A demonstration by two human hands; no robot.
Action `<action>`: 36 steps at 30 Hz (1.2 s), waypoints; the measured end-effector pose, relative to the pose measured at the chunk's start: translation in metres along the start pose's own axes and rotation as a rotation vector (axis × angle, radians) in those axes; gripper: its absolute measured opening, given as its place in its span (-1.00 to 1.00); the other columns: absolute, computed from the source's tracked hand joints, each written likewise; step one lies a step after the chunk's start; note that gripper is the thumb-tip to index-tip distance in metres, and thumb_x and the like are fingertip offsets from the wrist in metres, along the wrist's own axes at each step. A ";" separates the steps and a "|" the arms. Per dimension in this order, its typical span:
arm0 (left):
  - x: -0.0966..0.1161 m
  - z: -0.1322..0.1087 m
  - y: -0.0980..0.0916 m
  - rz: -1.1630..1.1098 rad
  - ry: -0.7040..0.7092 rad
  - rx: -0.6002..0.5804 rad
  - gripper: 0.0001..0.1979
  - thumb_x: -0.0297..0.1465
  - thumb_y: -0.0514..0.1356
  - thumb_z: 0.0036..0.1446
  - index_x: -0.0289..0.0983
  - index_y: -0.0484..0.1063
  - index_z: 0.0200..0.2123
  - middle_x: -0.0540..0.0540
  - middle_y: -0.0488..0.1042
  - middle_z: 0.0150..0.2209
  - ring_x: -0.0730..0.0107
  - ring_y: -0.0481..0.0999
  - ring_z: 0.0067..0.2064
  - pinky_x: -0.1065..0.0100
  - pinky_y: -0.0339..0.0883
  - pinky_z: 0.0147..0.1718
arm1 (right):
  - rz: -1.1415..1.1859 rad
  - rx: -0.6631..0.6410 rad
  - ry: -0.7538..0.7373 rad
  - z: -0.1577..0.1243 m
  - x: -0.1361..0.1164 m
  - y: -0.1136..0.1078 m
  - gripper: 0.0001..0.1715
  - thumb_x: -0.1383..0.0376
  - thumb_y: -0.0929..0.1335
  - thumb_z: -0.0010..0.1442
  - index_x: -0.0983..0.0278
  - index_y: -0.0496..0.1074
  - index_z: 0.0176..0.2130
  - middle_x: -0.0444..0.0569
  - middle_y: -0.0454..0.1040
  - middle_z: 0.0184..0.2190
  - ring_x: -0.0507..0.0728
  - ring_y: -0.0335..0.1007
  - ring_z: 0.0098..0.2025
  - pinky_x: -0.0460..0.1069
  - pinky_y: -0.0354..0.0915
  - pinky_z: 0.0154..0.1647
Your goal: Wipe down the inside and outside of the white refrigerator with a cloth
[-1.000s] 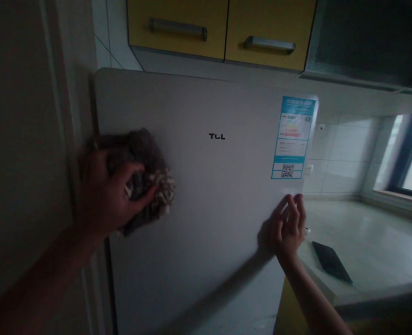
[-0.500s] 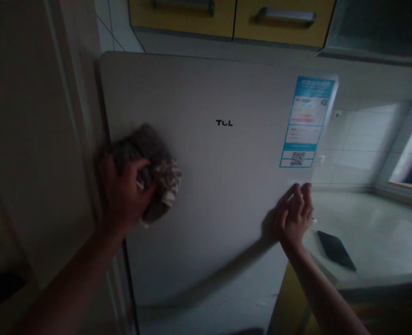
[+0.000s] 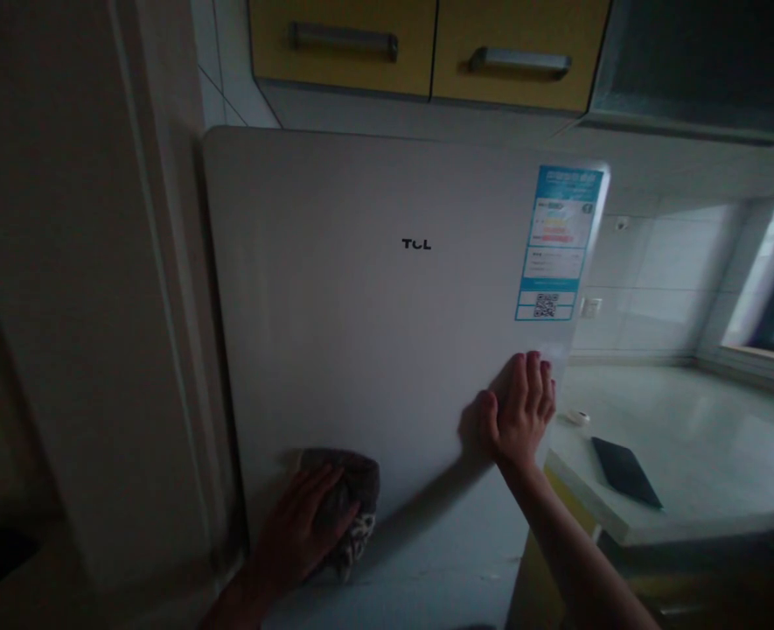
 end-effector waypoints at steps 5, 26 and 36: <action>-0.063 0.041 -0.031 -0.028 -0.258 0.030 -0.36 -0.60 0.26 0.13 -0.05 0.60 0.24 -0.21 0.32 0.50 -0.24 0.39 0.49 -0.19 0.52 0.32 | 0.009 0.023 0.004 -0.001 -0.002 0.001 -0.08 0.03 0.22 0.56 0.33 -0.07 0.67 0.31 0.10 0.62 0.49 -0.06 0.67 0.46 0.02 0.60; 0.014 0.472 -0.007 -0.141 0.300 0.021 -0.53 -0.29 0.36 0.33 -0.20 0.57 0.28 -0.25 0.42 0.37 -0.07 0.37 0.44 -0.12 0.03 0.54 | -0.052 -0.028 0.012 -0.003 -0.004 0.001 -0.10 0.13 0.18 0.58 0.25 -0.22 0.69 0.25 0.05 0.65 0.42 -0.13 0.70 0.47 0.08 0.59; -0.100 0.515 -0.087 -0.115 -0.179 -0.106 -0.32 -0.02 0.06 0.49 -0.52 0.34 0.32 -0.23 0.51 0.34 0.02 0.49 0.42 -0.15 0.35 0.31 | -0.012 -0.035 0.029 -0.005 -0.004 0.000 -0.10 0.14 0.20 0.57 0.24 -0.18 0.69 0.27 0.08 0.64 0.43 -0.10 0.69 0.46 0.07 0.60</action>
Point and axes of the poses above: each hand's wrist, its own z-axis towards the middle knuckle, its own y-axis out of the palm, x = y × z, the point moved 5 cm from there along z, towards the middle knuckle
